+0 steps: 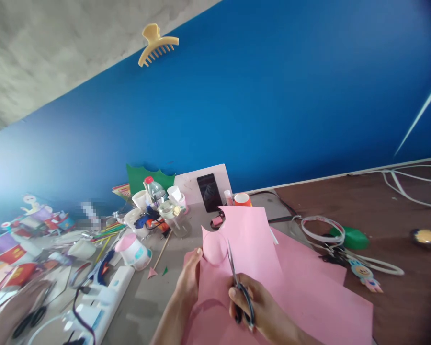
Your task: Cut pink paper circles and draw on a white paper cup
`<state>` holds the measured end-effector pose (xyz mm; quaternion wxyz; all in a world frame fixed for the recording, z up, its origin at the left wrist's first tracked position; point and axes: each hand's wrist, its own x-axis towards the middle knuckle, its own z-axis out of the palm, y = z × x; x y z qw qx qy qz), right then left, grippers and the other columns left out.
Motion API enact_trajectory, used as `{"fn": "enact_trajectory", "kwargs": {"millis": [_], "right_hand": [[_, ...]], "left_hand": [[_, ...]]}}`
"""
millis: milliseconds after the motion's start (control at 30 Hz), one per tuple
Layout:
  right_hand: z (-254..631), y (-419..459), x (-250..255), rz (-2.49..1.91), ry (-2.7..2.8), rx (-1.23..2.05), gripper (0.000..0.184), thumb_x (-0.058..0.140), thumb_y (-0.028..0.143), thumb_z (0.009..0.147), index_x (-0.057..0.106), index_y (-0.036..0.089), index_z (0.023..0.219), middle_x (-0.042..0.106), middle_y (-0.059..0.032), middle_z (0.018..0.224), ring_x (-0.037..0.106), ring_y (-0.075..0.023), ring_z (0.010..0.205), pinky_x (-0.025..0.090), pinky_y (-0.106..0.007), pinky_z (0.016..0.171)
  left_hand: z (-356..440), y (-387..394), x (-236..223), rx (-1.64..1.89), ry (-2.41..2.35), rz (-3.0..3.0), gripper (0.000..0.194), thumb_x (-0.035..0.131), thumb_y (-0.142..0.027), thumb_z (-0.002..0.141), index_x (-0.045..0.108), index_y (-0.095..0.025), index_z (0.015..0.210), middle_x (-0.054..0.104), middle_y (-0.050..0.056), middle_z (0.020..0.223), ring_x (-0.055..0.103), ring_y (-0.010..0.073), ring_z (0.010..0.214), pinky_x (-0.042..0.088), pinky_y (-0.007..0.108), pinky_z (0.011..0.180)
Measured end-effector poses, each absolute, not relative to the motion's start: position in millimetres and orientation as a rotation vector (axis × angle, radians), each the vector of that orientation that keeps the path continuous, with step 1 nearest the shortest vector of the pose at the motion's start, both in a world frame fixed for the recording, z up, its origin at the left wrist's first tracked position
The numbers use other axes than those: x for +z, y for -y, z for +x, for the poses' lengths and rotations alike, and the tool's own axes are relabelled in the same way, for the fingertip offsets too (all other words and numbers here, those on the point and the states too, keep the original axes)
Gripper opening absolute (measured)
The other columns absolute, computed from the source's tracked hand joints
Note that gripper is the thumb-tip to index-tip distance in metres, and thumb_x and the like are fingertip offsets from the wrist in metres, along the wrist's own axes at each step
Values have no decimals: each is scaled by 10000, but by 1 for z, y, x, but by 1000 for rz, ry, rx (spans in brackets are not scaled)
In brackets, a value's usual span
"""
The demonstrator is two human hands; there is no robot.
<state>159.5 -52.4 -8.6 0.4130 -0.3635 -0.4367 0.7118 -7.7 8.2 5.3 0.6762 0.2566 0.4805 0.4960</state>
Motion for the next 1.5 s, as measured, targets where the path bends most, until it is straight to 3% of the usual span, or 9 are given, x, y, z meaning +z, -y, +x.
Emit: {"fn": "enact_trajectory", "kwargs": {"millis": [167, 400, 533, 733, 1167, 1500], "right_hand": [[157, 57, -7, -912, 1070, 1813, 619, 591, 744, 679, 480, 180, 910, 548, 34, 587, 440, -68, 466, 297, -171, 399], [151, 60, -18, -862, 1029, 1804, 497, 703, 574, 710, 500, 173, 923, 487, 53, 610, 471, -87, 544, 354, -207, 485], [150, 59, -19, -872, 1032, 1782, 524, 683, 611, 708, 500, 173, 929, 472, 60, 584, 452, -83, 521, 335, -201, 464], [157, 53, -6, -899, 1078, 1789, 596, 581, 733, 698, 468, 182, 899, 555, 23, 599, 425, -71, 463, 297, -180, 400], [173, 46, 12, -890, 1205, 1752, 360, 674, 482, 768, 500, 177, 847, 485, 52, 623, 473, -85, 537, 372, -198, 485], [174, 46, 6, -884, 1286, 1675, 393, 590, 558, 819, 501, 178, 869, 456, 42, 624, 409, -91, 556, 347, -211, 496]], "left_hand": [[-5, -7, 4, 1159, -1048, 610, 365, 816, -350, 609, 680, -139, 874, 728, 46, 771, 692, 229, 781, 521, 298, 747], [10, -4, 10, 1157, -1045, 660, 286, 858, -258, 551, 657, -141, 717, 669, -17, 615, 627, 117, 563, 476, 198, 588], [16, -3, 14, 1144, -1063, 643, 289, 861, -268, 535, 647, -142, 682, 660, -13, 583, 630, 125, 537, 464, 198, 553], [18, 1, 15, 1051, -961, 733, 294, 814, -309, 617, 674, -113, 786, 695, 58, 650, 652, 166, 568, 473, 231, 559], [20, 3, 20, 1054, -996, 696, 296, 822, -305, 591, 644, -118, 737, 648, 16, 589, 581, 120, 497, 444, 222, 529], [21, 5, 19, 1041, -967, 666, 257, 779, -305, 622, 592, -145, 697, 601, -19, 552, 552, 110, 484, 416, 222, 504]]}}
